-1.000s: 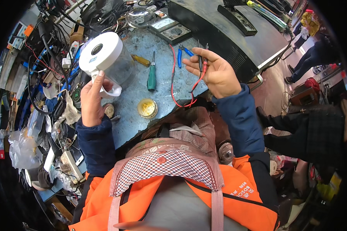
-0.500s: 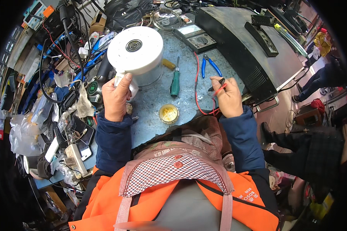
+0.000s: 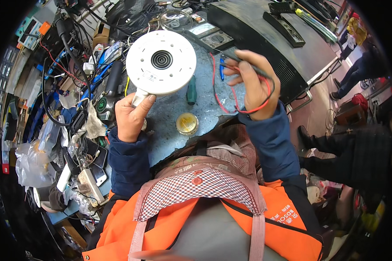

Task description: The person assembles a glass electric kettle by screwing the base to the glass body, attaching the handle, and tightening the screws with a screwdriver. The person repeatedly checks the fit and alignment of the components during assembly.

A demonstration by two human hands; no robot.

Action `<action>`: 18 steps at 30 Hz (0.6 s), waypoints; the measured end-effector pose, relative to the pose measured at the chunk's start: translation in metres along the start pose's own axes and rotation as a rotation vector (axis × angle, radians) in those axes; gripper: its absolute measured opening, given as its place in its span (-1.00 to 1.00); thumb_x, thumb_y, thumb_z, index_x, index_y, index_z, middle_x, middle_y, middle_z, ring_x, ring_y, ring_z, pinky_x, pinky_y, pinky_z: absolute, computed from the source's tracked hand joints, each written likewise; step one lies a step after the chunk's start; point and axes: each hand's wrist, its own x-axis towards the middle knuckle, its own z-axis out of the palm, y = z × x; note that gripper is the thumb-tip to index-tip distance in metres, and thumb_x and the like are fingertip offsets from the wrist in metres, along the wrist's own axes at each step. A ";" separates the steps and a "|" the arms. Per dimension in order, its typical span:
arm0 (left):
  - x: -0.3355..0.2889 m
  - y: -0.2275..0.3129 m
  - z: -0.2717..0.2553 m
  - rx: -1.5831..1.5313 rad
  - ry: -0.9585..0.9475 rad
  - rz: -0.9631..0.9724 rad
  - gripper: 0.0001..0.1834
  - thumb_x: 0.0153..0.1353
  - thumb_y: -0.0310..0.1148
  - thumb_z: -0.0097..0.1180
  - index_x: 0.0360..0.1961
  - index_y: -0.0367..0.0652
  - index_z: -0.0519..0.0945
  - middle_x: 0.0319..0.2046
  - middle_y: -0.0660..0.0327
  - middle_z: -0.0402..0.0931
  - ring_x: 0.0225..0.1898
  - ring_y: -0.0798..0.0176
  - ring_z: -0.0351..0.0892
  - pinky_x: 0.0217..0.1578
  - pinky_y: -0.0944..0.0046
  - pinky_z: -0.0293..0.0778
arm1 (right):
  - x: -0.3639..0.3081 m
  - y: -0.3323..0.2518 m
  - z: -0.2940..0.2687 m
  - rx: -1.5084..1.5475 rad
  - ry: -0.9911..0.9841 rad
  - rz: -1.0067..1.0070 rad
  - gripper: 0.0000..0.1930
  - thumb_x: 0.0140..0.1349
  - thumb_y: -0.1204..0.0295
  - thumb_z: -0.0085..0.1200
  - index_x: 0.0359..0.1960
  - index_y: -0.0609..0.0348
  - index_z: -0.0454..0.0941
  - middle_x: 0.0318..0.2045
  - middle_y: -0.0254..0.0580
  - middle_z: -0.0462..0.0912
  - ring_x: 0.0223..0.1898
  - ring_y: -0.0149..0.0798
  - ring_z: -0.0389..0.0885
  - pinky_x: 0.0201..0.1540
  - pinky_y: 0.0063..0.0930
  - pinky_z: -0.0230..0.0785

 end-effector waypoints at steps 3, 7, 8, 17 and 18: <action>0.000 0.006 0.003 0.045 -0.005 0.019 -0.75 0.36 -0.32 0.53 -0.16 -0.34 0.86 -0.47 0.39 0.71 -0.44 0.55 0.52 -0.41 0.37 0.44 | 0.015 0.000 0.019 0.310 -0.097 0.159 -0.73 0.46 0.50 0.26 0.12 0.36 0.73 -0.30 -0.15 0.79 -0.37 -0.38 0.75 -0.35 -0.55 0.57; -0.004 0.005 0.002 0.095 -0.027 0.027 -0.76 0.35 -0.34 0.53 -0.17 -0.34 0.85 -0.48 0.35 0.72 -0.44 0.53 0.54 -0.40 0.35 0.47 | 0.023 -0.012 0.051 -0.036 -0.141 0.044 -0.77 0.42 0.53 0.26 0.04 0.32 0.80 -0.34 -0.23 0.77 -0.35 -0.41 0.71 -0.26 -0.56 0.51; -0.005 0.007 0.003 0.091 -0.026 0.026 -0.76 0.34 -0.33 0.53 -0.17 -0.34 0.86 -0.48 0.33 0.72 -0.44 0.53 0.55 -0.39 0.35 0.47 | 0.032 -0.006 0.055 -0.121 -0.194 -0.235 -0.77 0.40 0.55 0.26 0.04 0.34 0.79 -0.27 -0.15 0.78 -0.29 -0.33 0.74 -0.19 -0.49 0.55; -0.008 0.013 0.005 0.082 -0.032 0.006 -0.76 0.33 -0.32 0.54 -0.16 -0.31 0.86 -0.48 0.30 0.74 -0.45 0.52 0.58 -0.39 0.34 0.48 | 0.024 0.008 0.072 -0.049 -0.208 -0.228 -0.83 0.49 0.49 0.31 -0.01 0.34 0.76 -0.25 -0.12 0.76 -0.33 -0.34 0.76 -0.24 -0.50 0.61; -0.007 0.013 0.005 0.108 -0.039 0.007 -0.76 0.33 -0.32 0.54 -0.16 -0.31 0.86 -0.48 0.29 0.75 -0.45 0.51 0.58 -0.39 0.34 0.48 | 0.023 0.015 0.075 0.042 -0.199 -0.177 -0.85 0.56 0.44 0.26 -0.03 0.30 0.72 -0.32 -0.19 0.74 -0.42 -0.44 0.71 -0.35 -0.56 0.57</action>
